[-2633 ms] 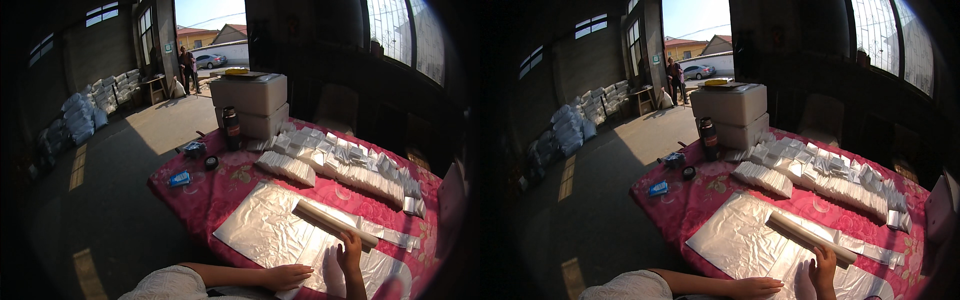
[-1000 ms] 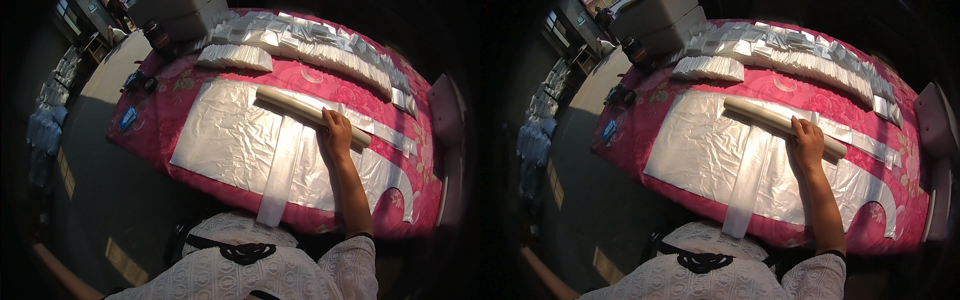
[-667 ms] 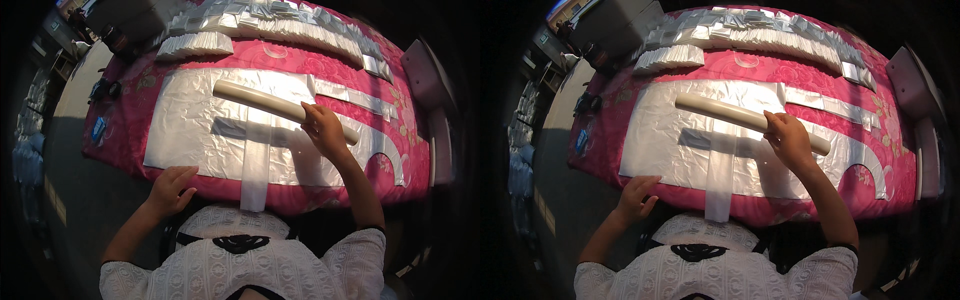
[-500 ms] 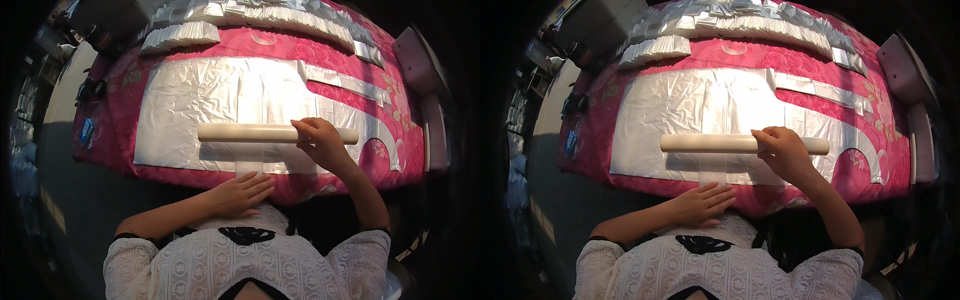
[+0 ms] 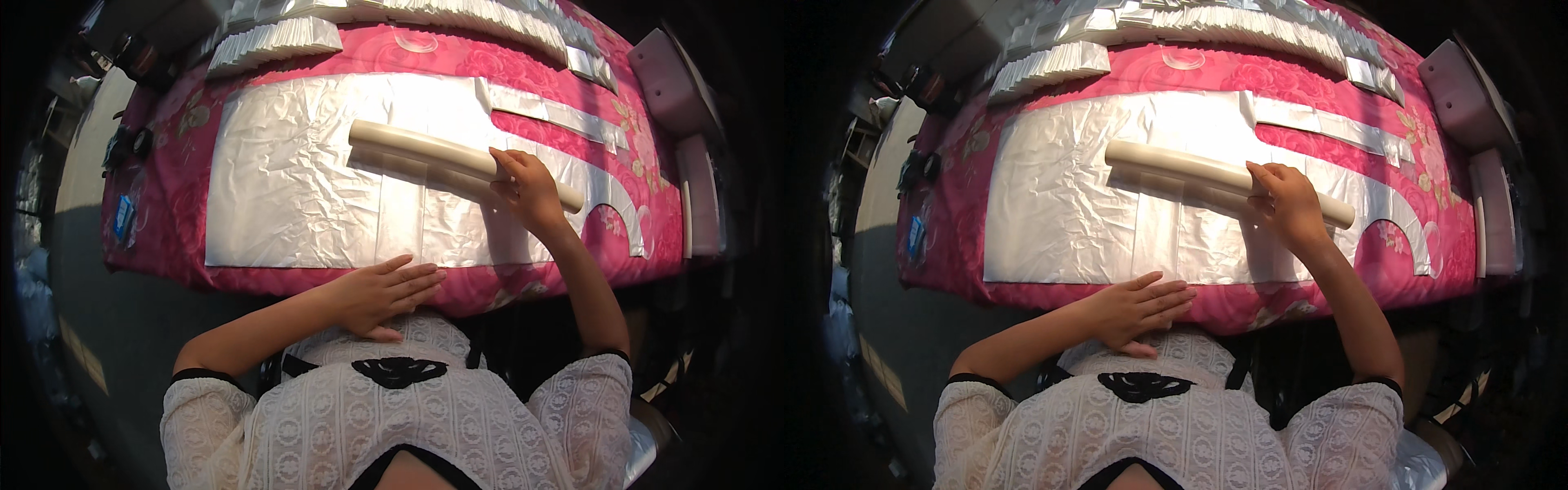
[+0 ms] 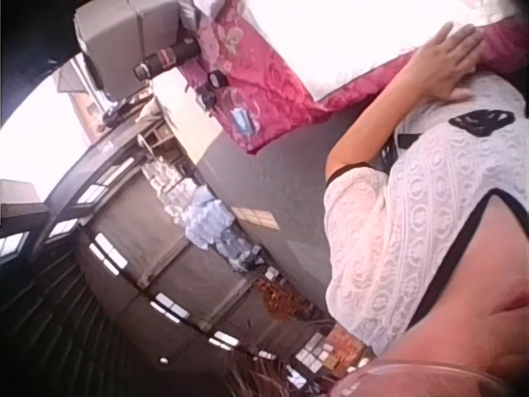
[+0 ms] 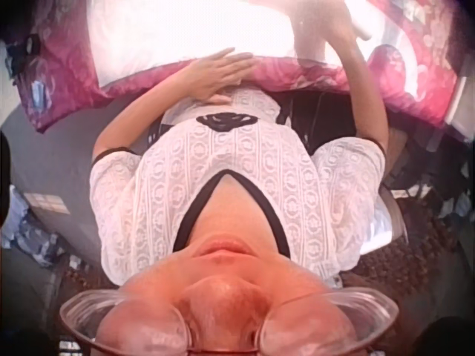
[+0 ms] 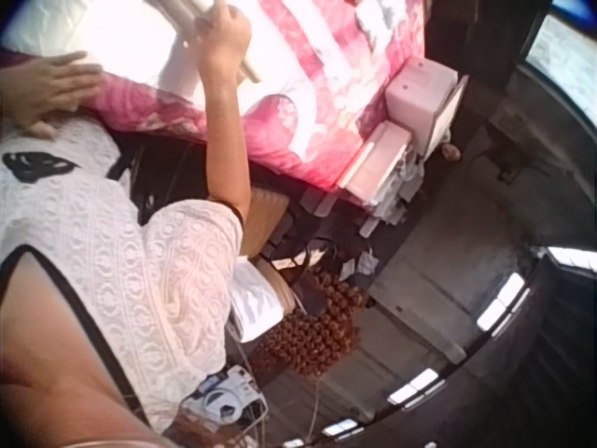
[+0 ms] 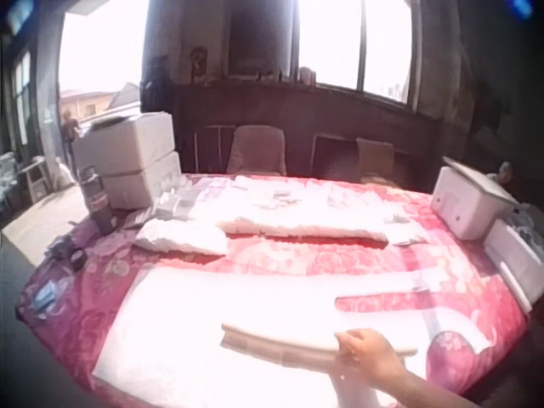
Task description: The person unrolls a roll of white paper on a table covered with a pink cloth, tears off a sheet, and folds it into a small packet. This process is repeated multiple times, creating a stack of folded paper packets.
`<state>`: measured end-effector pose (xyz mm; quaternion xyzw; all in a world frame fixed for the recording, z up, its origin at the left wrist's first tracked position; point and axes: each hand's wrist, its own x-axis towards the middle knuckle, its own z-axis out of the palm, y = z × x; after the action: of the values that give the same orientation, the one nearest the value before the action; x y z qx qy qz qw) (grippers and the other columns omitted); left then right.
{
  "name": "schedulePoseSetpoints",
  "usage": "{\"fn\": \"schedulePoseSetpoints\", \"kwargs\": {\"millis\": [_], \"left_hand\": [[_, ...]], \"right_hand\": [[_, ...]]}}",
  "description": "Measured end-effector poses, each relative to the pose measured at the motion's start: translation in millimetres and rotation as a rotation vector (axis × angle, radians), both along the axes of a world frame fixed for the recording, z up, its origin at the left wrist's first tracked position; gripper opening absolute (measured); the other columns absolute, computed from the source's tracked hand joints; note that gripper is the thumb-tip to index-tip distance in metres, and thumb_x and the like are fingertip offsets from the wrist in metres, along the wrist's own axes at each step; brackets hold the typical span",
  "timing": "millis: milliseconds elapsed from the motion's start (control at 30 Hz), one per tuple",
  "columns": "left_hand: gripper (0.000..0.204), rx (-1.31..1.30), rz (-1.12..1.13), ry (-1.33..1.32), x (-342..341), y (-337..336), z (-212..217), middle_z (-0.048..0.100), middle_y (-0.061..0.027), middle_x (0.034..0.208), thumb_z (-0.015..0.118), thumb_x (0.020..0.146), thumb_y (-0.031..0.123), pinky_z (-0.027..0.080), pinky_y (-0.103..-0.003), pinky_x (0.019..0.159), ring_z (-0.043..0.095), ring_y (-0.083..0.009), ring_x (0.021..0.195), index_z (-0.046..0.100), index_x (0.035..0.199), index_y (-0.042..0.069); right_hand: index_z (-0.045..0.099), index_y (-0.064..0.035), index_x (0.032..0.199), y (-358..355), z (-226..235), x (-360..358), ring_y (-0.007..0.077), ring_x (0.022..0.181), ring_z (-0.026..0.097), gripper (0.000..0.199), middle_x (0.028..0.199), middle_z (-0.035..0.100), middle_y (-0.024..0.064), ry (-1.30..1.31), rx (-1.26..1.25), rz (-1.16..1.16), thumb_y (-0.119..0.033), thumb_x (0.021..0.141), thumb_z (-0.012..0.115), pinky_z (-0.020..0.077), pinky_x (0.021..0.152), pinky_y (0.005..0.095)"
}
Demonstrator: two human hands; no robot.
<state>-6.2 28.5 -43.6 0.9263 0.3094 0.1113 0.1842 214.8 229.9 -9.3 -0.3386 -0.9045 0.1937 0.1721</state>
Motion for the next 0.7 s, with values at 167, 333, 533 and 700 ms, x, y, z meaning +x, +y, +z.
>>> {"fn": "schedulePoseSetpoints", "kwargs": {"millis": [167,333,533,700], "left_hand": [[0.078,0.011,0.081,0.057,-1,-2,-8,0.024,-0.0147,0.145,0.054,0.077,0.044,0.016,-0.042,0.109,0.020,-0.0254,0.136,0.029,0.137,0.001],[0.066,0.096,0.135,0.154,8,-7,-12,0.030,-0.0137,0.142,0.051,0.076,0.025,0.021,-0.040,0.107,0.025,-0.0244,0.134,0.033,0.135,0.001],[0.054,0.231,0.149,0.229,12,-9,-12,0.032,-0.0118,0.142,0.042,0.082,0.020,0.023,-0.039,0.107,0.028,-0.0232,0.132,0.037,0.133,0.005],[0.050,0.318,0.147,0.274,14,-7,-13,0.034,-0.0101,0.141,0.041,0.084,0.022,0.025,-0.038,0.106,0.031,-0.0222,0.130,0.039,0.132,0.006]], "right_hand": [[0.058,-0.0104,0.113,-42,6,-6,0.0260,0.092,0.057,0.049,0.099,0.060,0.0090,0.004,0.006,0.218,-0.002,0.066,0.068,0.0442,0.082,0.0364],[0.058,-0.0108,0.112,-42,-3,-22,0.0255,0.093,0.056,0.046,0.100,0.060,0.0076,0.003,0.091,0.350,-0.003,0.067,0.065,0.0424,0.083,0.0368],[0.057,-0.0093,0.115,11,-17,-58,0.0288,0.094,0.056,0.049,0.103,0.060,0.0114,0.028,0.176,0.322,-0.001,0.068,0.066,0.0442,0.083,0.0369],[0.057,-0.0110,0.116,85,-32,-92,0.0302,0.094,0.057,0.045,0.105,0.060,0.0113,0.049,0.383,0.087,-0.004,0.072,0.063,0.0455,0.083,0.0366]]}}
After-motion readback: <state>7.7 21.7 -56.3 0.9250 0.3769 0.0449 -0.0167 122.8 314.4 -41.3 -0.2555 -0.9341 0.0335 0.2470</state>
